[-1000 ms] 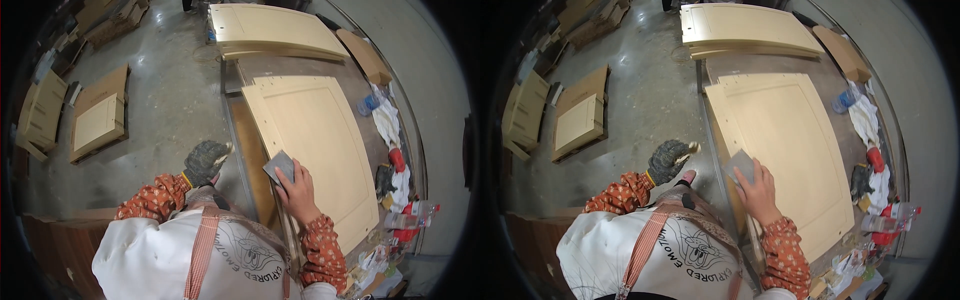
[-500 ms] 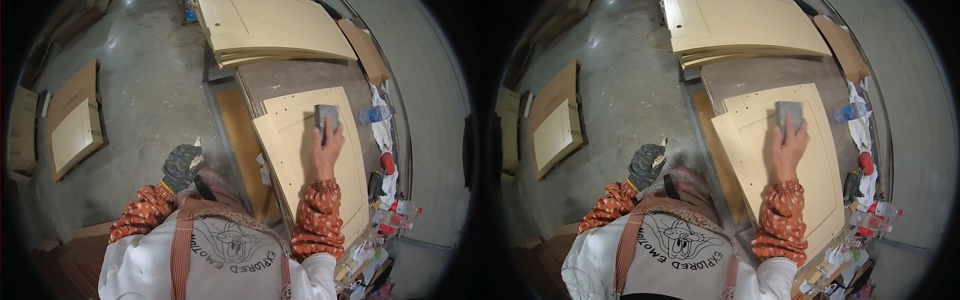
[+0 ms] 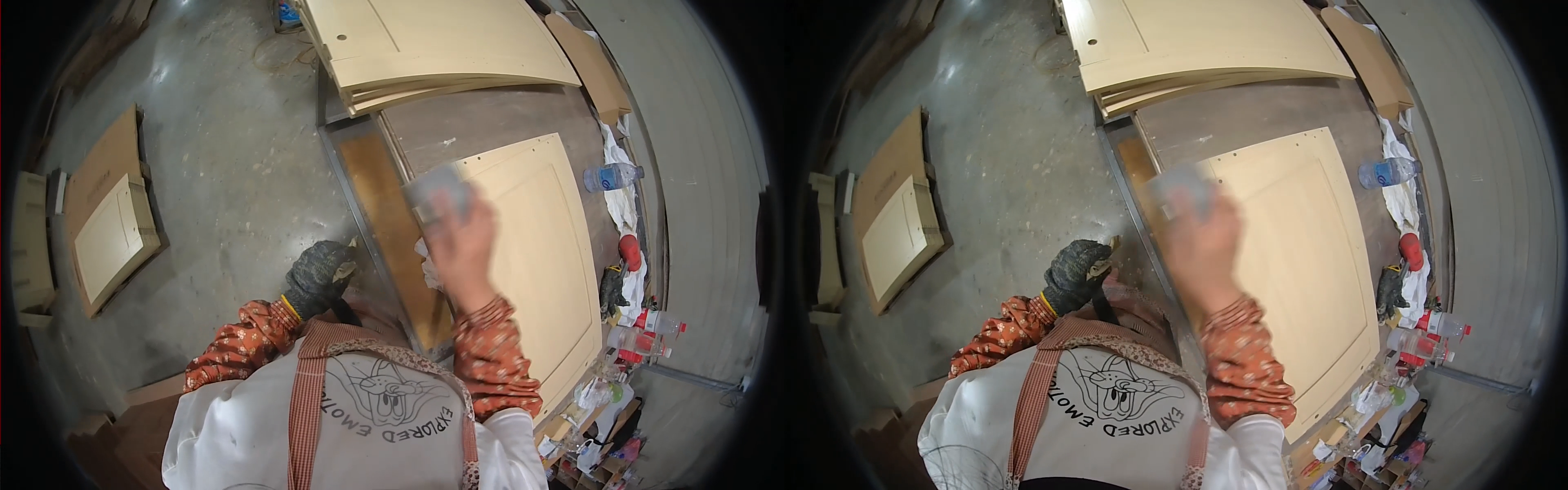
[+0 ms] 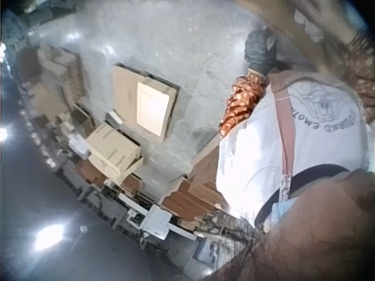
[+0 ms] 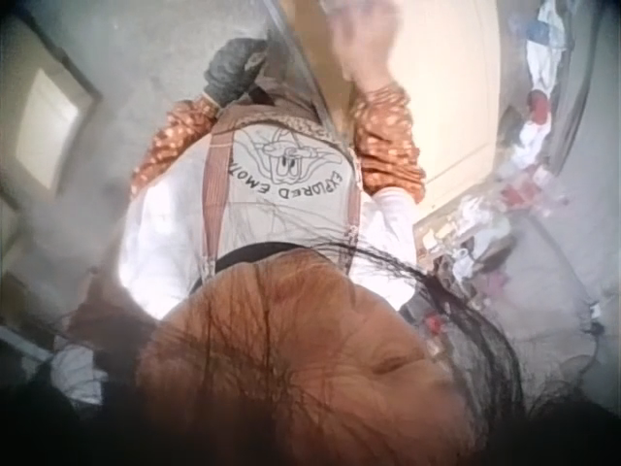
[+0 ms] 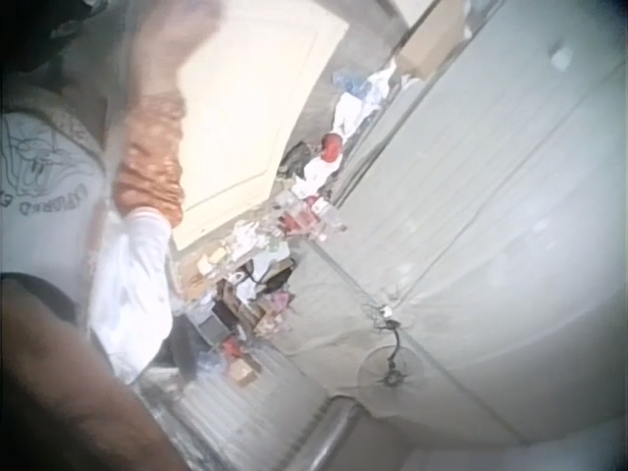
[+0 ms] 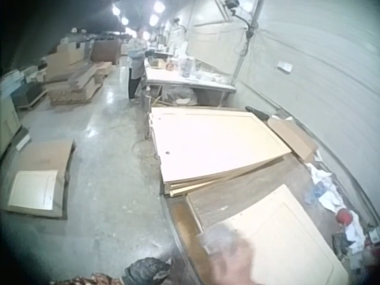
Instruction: The person applies a substance to wood panels with a stick, wipes the surfaces with a cloth, and sands the wood panels using a sanding block.
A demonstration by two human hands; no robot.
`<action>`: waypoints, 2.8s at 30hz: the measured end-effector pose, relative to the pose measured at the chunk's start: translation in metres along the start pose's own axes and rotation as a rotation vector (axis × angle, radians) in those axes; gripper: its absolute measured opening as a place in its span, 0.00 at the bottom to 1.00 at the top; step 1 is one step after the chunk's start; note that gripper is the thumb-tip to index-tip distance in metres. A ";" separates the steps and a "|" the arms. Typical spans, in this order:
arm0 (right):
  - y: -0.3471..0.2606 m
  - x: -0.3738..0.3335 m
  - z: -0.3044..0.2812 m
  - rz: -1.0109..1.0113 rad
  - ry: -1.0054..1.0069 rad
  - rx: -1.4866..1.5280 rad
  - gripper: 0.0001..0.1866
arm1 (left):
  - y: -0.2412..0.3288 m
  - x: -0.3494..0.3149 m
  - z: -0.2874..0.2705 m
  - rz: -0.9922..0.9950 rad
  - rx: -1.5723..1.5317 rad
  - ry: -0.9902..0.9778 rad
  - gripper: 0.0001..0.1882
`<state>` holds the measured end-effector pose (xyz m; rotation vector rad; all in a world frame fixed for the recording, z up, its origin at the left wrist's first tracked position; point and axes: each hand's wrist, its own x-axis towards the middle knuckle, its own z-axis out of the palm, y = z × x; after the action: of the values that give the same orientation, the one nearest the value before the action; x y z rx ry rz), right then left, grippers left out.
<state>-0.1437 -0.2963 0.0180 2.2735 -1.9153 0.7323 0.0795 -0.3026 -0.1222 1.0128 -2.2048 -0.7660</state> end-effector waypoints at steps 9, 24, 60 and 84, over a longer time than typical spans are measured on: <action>-0.031 -0.019 0.013 -0.246 -0.255 -0.235 0.23 | 0.003 0.011 -0.007 0.058 -0.129 0.131 0.16; -0.070 0.031 0.015 -0.416 -0.706 -0.896 0.22 | 0.056 0.048 0.067 0.532 -0.265 0.156 0.18; -0.020 0.032 -0.059 0.025 -0.240 -0.168 0.19 | 0.053 0.065 0.049 0.595 -0.323 -0.169 0.19; -0.015 -0.263 -0.047 0.744 0.409 -0.364 0.33 | -0.023 0.068 -0.013 0.254 -0.218 -0.320 0.13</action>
<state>-0.1707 -0.0378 -0.0434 1.0760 -2.3991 0.7394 0.0627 -0.3723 -0.1120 0.5184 -2.3891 -1.0791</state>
